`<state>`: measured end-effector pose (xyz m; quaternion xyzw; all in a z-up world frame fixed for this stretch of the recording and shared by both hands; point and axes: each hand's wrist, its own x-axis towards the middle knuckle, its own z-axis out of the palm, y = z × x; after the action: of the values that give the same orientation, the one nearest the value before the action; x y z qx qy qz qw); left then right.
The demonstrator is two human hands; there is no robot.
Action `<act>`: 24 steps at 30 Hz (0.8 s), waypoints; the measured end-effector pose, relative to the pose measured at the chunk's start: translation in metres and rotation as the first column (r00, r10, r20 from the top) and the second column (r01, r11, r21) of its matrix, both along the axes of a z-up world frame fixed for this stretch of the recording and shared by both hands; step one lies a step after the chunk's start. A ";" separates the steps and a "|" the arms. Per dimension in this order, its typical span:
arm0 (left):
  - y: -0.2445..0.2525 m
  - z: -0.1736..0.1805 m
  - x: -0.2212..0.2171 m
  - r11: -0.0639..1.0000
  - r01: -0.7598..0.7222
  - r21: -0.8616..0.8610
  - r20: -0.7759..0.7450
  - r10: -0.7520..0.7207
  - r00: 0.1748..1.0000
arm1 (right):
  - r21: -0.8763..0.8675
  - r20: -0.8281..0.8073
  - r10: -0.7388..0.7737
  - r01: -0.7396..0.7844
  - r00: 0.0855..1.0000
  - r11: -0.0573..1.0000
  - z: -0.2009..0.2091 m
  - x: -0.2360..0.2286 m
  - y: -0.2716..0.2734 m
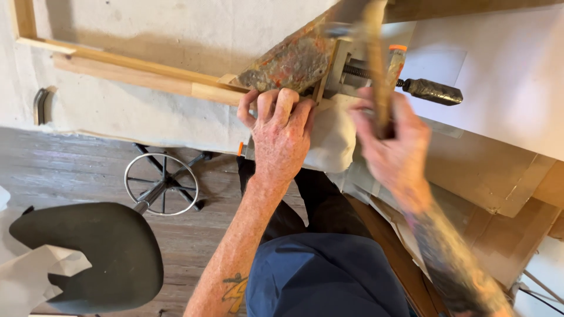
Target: The person assembles a rectangular wooden frame by clamping mitered corners with a speed square and bar clamps, then hammering nails into each joint. They repeat the process for each corner, remove clamps, and inspect the completed frame.
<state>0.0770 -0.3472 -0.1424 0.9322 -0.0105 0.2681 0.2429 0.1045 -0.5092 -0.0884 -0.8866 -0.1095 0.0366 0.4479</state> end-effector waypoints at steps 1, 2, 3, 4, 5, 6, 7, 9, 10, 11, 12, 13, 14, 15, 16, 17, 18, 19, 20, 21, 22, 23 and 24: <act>0.000 -0.001 0.000 1.000 0.003 0.003 0.005 -0.003 1.000 | 0.013 -0.029 -0.034 0.034 0.999 0.999 0.008 -0.007 -0.011; -0.001 -0.002 -0.001 1.000 0.006 0.007 0.010 -0.006 1.000 | 0.025 -0.058 -0.066 0.068 0.996 0.997 0.016 -0.015 -0.022; 0.000 0.003 -0.001 1.000 0.000 0.008 0.021 -0.001 1.000 | 0.027 -0.048 -0.061 0.062 0.997 0.998 0.020 -0.024 -0.033; 0.000 0.009 0.000 1.000 -0.008 0.014 -0.045 0.008 0.999 | -0.108 -0.051 -0.073 0.067 0.996 0.992 0.024 -0.032 -0.044; -0.001 0.015 -0.003 1.000 -0.013 0.018 -0.120 0.015 0.993 | -0.242 -0.059 -0.089 0.072 0.994 0.968 0.028 -0.044 -0.056; 0.000 0.014 -0.003 1.000 -0.016 0.019 -0.117 0.018 0.993 | -0.241 -0.057 -0.086 0.070 0.995 0.968 0.025 -0.052 -0.062; 0.000 0.014 -0.003 1.000 -0.010 0.010 -0.122 0.011 0.992 | -0.183 -0.121 -0.067 0.045 0.990 0.982 0.022 -0.061 -0.069; 0.000 0.014 -0.003 1.000 -0.002 -0.001 -0.122 0.001 0.993 | -0.123 -0.177 -0.047 0.025 0.983 0.992 0.017 -0.078 -0.078; 0.000 0.013 -0.003 1.000 -0.001 -0.002 -0.122 0.000 0.993 | -0.096 -0.249 -0.054 0.031 0.967 0.995 0.015 -0.086 -0.079; 0.000 0.013 -0.004 1.000 0.001 -0.003 -0.126 -0.001 0.992 | -0.069 -0.324 -0.059 0.039 0.944 0.997 0.014 -0.094 -0.081; -0.001 0.013 -0.004 1.000 0.002 -0.004 -0.124 -0.003 0.992 | -0.070 -0.323 -0.061 0.041 0.944 0.997 0.015 -0.098 -0.079; -0.001 0.013 -0.003 1.000 -0.005 0.008 -0.116 0.006 0.993 | -0.079 -0.312 -0.032 0.008 0.950 0.997 0.017 -0.101 -0.077; -0.002 0.013 -0.003 1.000 -0.014 0.020 -0.107 0.016 0.994 | -0.090 -0.301 -0.003 -0.026 0.954 0.996 0.018 -0.104 -0.074; -0.002 0.012 -0.003 1.000 -0.014 0.020 -0.107 0.016 0.994 | -0.090 -0.301 -0.002 -0.026 0.954 0.996 0.018 -0.106 -0.075; -0.002 0.012 -0.003 1.000 -0.015 0.022 -0.102 0.017 0.995 | -0.155 -0.302 0.004 -0.053 0.953 0.987 0.018 -0.108 -0.075; -0.002 0.011 -0.003 1.000 -0.014 0.023 -0.098 0.016 0.995 | -0.219 -0.304 0.008 -0.078 0.952 0.973 0.018 -0.111 -0.075; -0.002 0.010 -0.004 1.000 -0.014 0.023 -0.099 0.016 0.995 | -0.219 -0.305 0.008 -0.078 0.952 0.973 0.020 -0.111 -0.074; -0.002 0.008 -0.004 1.000 -0.009 0.019 -0.090 0.010 0.996 | -0.239 -0.307 0.040 -0.117 0.951 0.964 0.022 -0.109 -0.073; -0.001 0.007 -0.004 1.000 -0.003 0.015 -0.080 0.004 0.997 | -0.258 -0.310 0.071 -0.156 0.948 0.953 0.023 -0.107 -0.072; -0.002 0.007 -0.003 1.000 -0.006 0.016 -0.075 0.007 0.997 | -0.258 -0.305 0.074 -0.157 0.949 0.953 0.024 -0.105 -0.070; -0.001 0.006 -0.002 1.000 -0.007 0.018 -0.070 0.009 0.997 | -0.285 -0.319 0.081 -0.177 0.944 0.942 0.025 -0.102 -0.068; -0.002 0.006 -0.003 1.000 -0.009 0.017 -0.070 0.010 0.997 | -0.313 -0.337 0.086 -0.198 0.937 0.929 0.027 -0.101 -0.067; -0.002 0.007 -0.004 1.000 -0.011 0.016 -0.069 0.012 0.998 | -0.314 -0.336 0.088 -0.200 0.938 0.928 0.028 -0.100 -0.065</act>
<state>0.0729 -0.3497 -0.1349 0.9429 0.0013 0.2368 0.2342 0.0047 -0.5743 -0.0602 -0.9229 -0.0938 0.2300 0.2941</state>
